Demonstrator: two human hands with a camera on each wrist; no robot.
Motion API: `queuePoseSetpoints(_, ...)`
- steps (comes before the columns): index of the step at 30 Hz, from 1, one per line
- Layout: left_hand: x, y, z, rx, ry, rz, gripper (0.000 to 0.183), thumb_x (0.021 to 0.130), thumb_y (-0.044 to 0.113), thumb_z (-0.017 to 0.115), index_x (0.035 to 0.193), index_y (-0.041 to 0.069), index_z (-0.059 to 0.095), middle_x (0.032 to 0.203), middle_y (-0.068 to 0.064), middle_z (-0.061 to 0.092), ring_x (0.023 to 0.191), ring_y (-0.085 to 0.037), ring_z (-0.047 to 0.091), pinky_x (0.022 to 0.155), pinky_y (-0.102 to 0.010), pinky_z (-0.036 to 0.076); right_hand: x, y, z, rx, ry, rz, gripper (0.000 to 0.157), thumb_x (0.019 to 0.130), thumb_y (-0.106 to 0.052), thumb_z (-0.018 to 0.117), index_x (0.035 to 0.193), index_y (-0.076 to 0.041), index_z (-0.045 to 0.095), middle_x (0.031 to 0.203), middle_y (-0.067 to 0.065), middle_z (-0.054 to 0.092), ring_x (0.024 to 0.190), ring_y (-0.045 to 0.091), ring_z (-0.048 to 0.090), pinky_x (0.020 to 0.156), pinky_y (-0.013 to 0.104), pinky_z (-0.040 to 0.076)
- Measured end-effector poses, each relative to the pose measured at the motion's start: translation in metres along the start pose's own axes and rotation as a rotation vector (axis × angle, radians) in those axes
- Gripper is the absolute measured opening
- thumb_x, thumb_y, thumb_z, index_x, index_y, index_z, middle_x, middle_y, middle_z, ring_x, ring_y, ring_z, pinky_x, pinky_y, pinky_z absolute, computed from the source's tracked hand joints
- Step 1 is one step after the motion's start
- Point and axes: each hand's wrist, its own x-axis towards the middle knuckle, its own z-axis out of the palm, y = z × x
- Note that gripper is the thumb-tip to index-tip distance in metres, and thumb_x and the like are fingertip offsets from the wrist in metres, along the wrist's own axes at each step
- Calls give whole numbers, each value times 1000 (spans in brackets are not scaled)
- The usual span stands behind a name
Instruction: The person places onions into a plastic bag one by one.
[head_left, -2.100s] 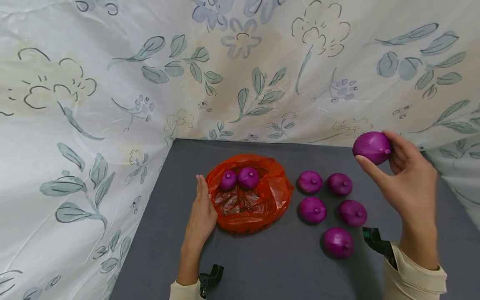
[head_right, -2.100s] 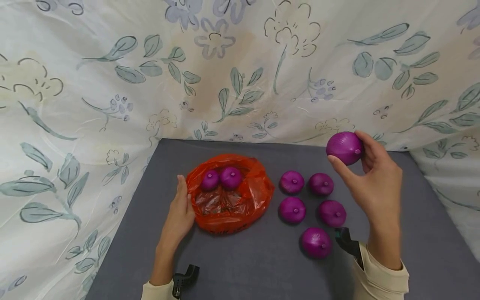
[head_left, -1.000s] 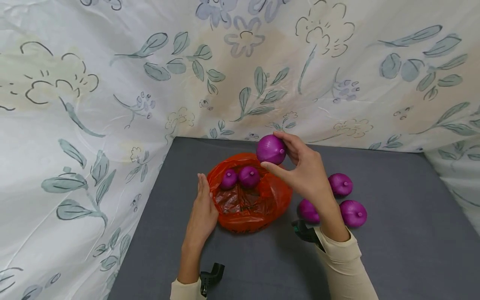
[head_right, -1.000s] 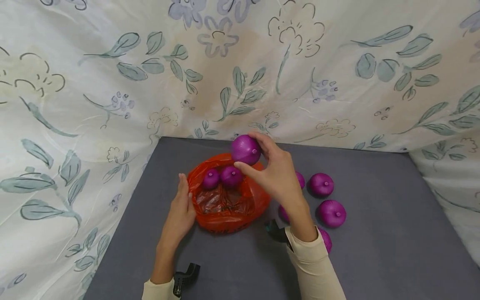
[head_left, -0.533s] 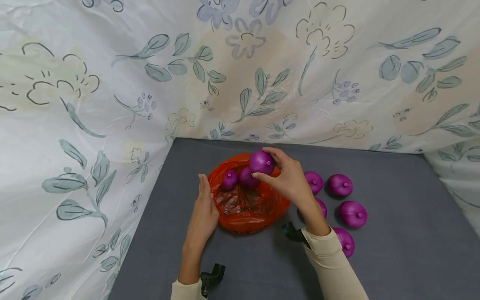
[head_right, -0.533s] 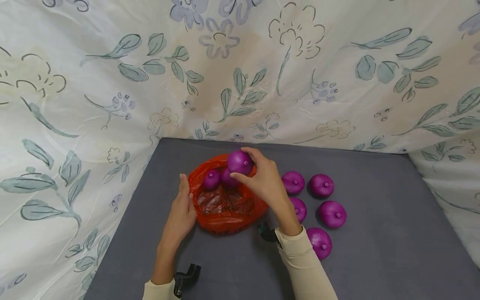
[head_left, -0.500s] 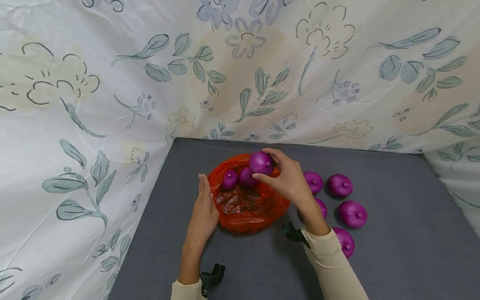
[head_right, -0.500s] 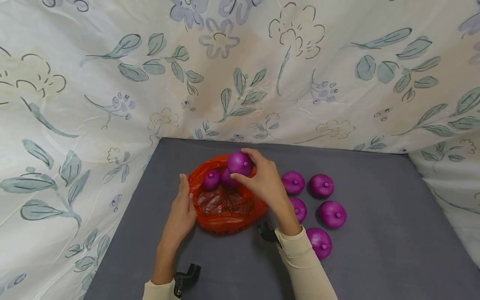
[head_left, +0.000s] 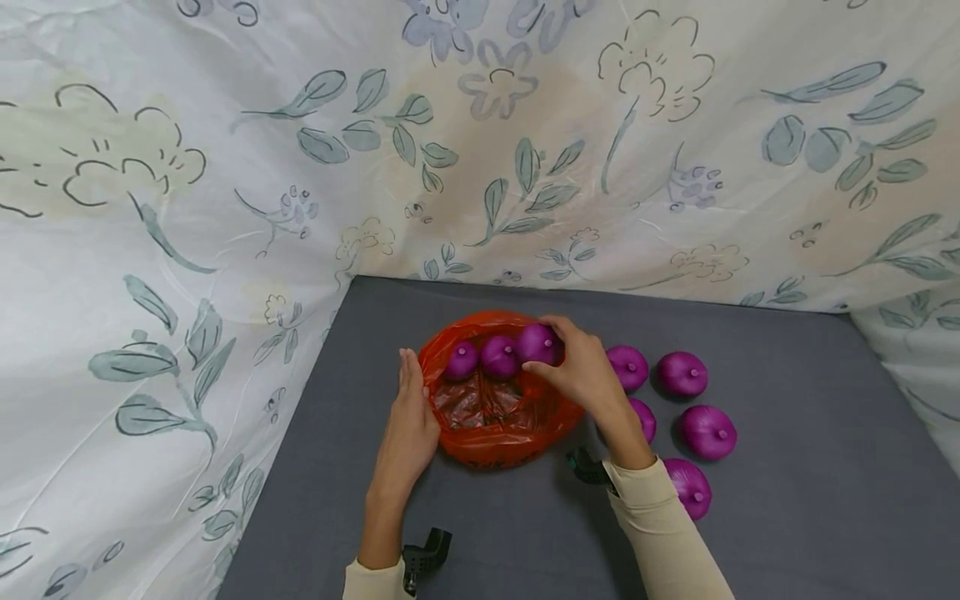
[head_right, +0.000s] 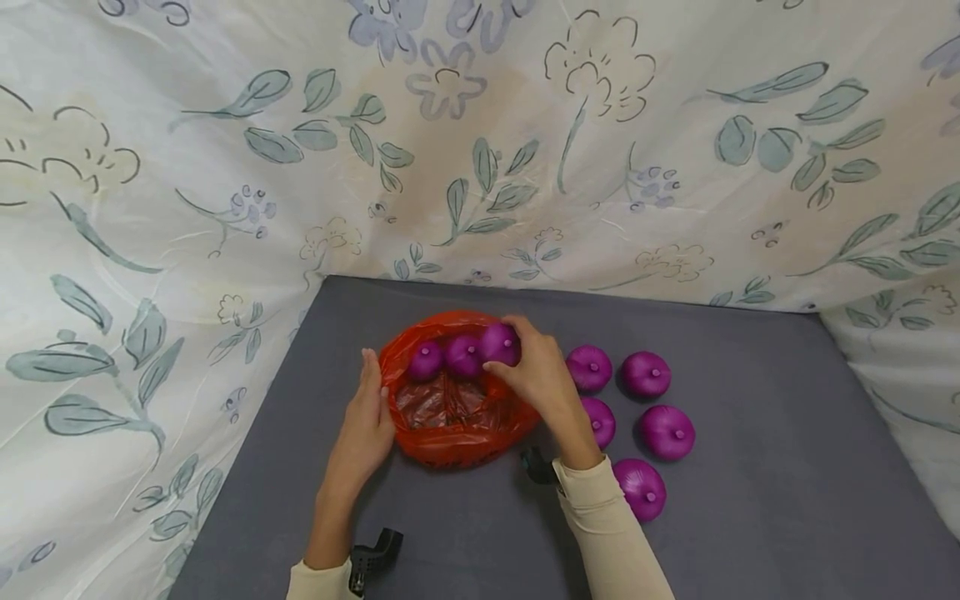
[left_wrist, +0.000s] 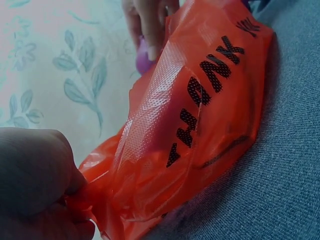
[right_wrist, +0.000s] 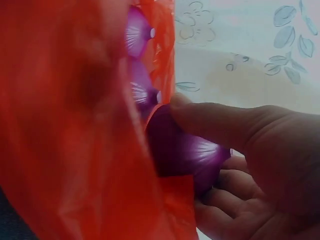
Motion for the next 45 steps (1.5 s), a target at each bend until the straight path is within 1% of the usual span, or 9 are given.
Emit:
queuePoseSetpoints(9,-1,0,-2,5,-3,-10,69,113,1,34,169,11,-4,175,-6,-13,162,-22,-4,129,-51,14,0,10,5,-23,-30,43,75,89,-24,88,151,-3,53,145,21,62,123,42,65,100,56,55)
queuePoseSetpoints(20,-2,2,-2,-2,-6,-4,69,112,-2,34,169,10,-3,176,-6,-12,163,-23,-4,129,-51,14,0,22,14,-51,-37,67,76,88,-23,89,152,-1,52,141,25,64,122,44,65,100,57,55)
queuePoseSetpoints(30,-2,3,-2,10,2,-5,68,112,0,35,169,10,-3,176,-6,-11,162,-23,-3,129,-51,14,1,25,20,-70,-40,77,76,88,-22,89,151,-2,52,137,27,66,121,44,66,101,58,54)
queuePoseSetpoints(38,-1,4,-2,11,8,1,68,113,1,34,169,11,-3,176,-6,-12,163,-23,-3,129,-51,14,2,29,23,-92,-34,48,78,86,-23,91,151,-2,53,138,25,66,121,44,66,102,59,53)
queuePoseSetpoints(45,-2,4,-1,8,-9,-12,68,114,2,33,169,13,-5,175,-4,-13,162,-22,-5,129,-51,13,0,21,17,-85,-38,39,78,88,-27,89,153,-2,52,144,24,63,127,43,63,105,59,51)
